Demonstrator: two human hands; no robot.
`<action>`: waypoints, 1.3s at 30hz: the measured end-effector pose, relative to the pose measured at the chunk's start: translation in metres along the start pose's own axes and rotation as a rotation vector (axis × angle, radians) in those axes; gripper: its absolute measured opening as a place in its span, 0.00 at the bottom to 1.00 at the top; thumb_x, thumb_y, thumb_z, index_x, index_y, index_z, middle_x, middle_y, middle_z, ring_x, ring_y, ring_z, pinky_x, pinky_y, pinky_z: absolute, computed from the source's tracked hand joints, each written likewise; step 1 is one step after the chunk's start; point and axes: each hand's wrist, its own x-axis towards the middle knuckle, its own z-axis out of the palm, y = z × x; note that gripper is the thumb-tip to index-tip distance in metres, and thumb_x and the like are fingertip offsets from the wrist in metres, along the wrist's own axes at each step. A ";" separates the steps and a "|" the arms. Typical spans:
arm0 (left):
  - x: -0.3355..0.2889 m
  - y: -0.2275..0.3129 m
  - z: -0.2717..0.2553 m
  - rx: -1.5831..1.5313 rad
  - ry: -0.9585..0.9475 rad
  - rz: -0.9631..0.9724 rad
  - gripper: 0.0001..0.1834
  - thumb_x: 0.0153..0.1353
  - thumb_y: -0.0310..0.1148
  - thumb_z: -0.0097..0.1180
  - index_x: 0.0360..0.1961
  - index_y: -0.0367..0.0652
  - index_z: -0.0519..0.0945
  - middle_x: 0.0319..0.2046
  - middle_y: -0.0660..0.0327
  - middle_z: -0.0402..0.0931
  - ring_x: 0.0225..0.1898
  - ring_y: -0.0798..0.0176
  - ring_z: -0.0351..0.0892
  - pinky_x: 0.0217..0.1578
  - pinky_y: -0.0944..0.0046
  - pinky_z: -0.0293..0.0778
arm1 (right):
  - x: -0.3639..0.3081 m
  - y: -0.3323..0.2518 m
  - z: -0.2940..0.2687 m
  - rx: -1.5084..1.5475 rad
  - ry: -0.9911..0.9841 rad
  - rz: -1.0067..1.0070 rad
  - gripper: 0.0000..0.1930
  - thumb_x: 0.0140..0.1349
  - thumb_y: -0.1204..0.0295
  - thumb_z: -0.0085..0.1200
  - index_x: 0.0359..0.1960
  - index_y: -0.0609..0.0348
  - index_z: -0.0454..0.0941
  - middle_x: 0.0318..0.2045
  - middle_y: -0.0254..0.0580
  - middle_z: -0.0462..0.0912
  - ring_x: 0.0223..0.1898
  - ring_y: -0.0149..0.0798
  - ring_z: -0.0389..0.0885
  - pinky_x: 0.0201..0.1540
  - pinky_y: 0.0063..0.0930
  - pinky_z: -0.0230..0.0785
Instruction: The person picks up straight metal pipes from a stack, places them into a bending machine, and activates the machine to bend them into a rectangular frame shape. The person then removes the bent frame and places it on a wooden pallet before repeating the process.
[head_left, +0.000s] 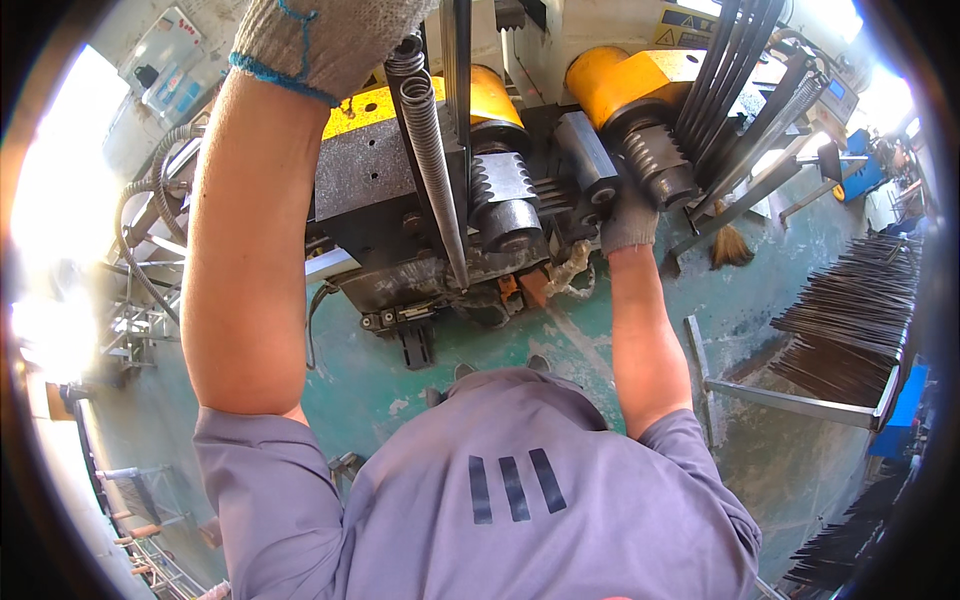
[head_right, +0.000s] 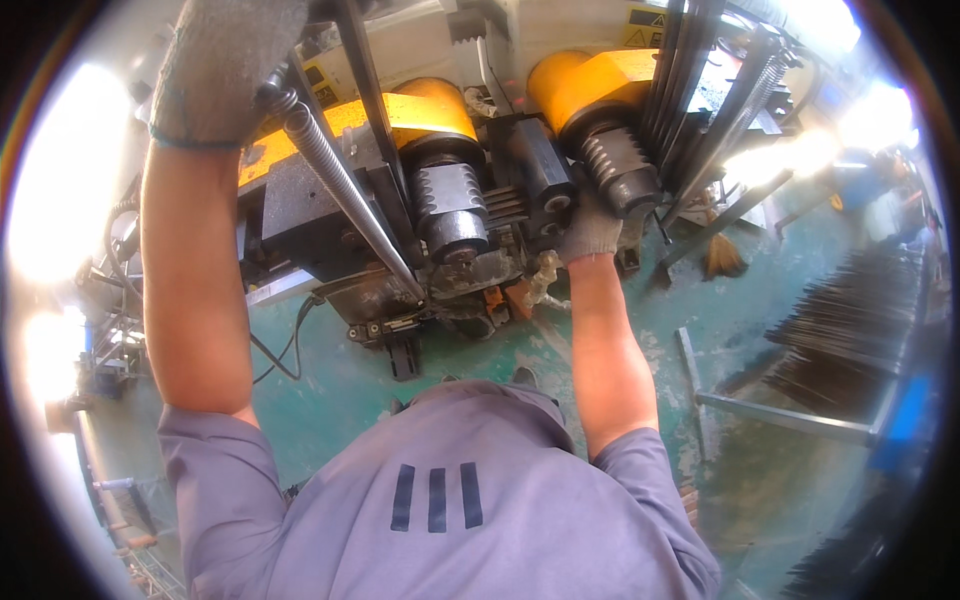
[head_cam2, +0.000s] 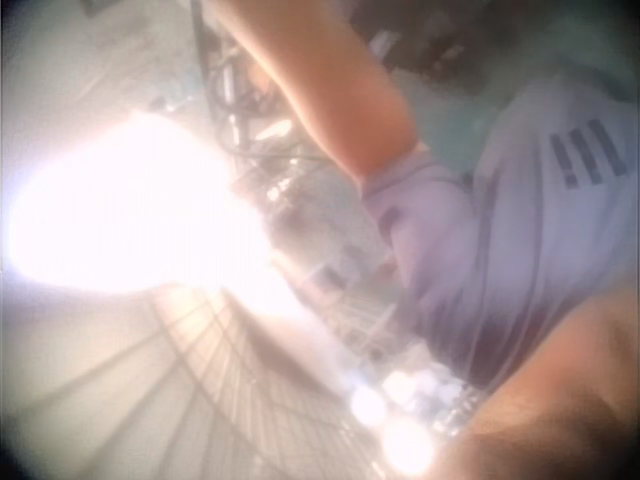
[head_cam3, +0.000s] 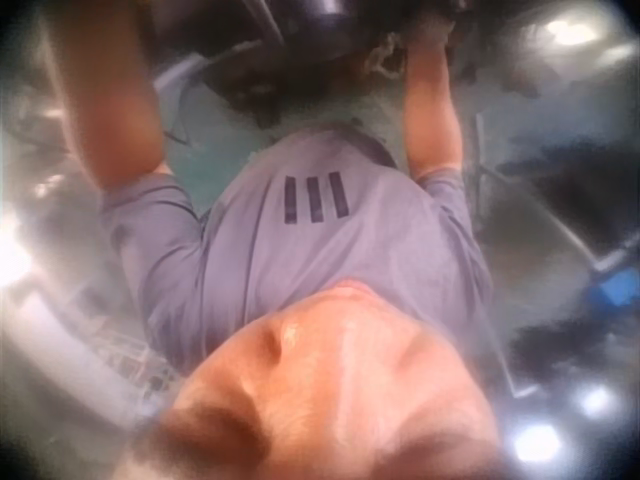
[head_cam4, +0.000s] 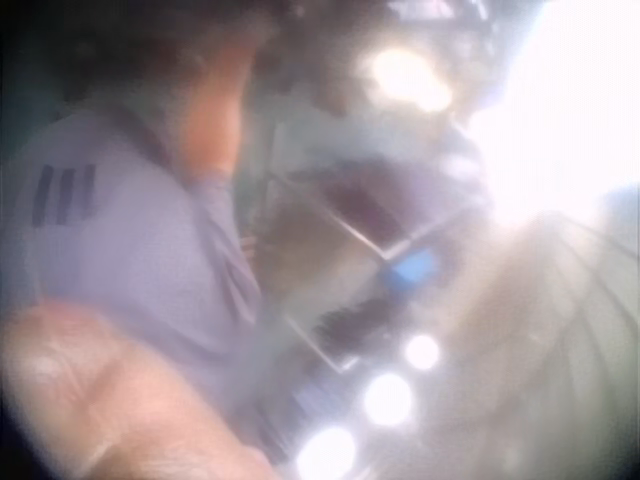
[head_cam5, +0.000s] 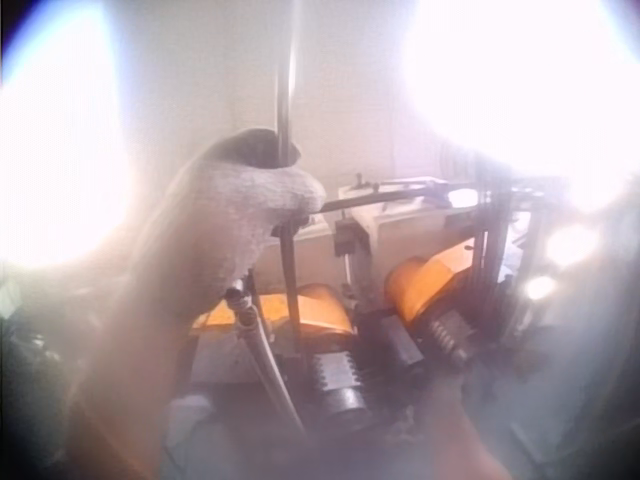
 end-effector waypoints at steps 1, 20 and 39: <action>0.000 -0.001 0.000 -0.015 -0.011 0.011 0.05 0.63 0.29 0.61 0.33 0.37 0.81 0.29 0.62 0.76 0.34 0.64 0.76 0.44 0.63 0.73 | 0.003 0.002 -0.004 -0.002 0.002 -0.023 0.18 0.73 0.72 0.56 0.62 0.57 0.78 0.56 0.36 0.81 0.56 0.34 0.79 0.58 0.33 0.75; 0.008 -0.002 0.008 0.018 -0.033 0.004 0.04 0.64 0.27 0.63 0.34 0.38 0.81 0.30 0.62 0.76 0.34 0.65 0.75 0.43 0.64 0.75 | 0.000 -0.015 -0.007 0.029 0.096 0.011 0.19 0.70 0.72 0.60 0.62 0.54 0.78 0.52 0.36 0.83 0.51 0.36 0.82 0.51 0.33 0.78; 0.015 0.004 -0.007 0.118 -0.152 -0.224 0.07 0.62 0.28 0.63 0.40 0.38 0.86 0.35 0.57 0.84 0.36 0.62 0.82 0.41 0.61 0.77 | 0.007 0.013 -0.029 -0.039 0.079 -0.015 0.20 0.65 0.73 0.65 0.59 0.60 0.80 0.49 0.36 0.85 0.47 0.35 0.84 0.51 0.32 0.78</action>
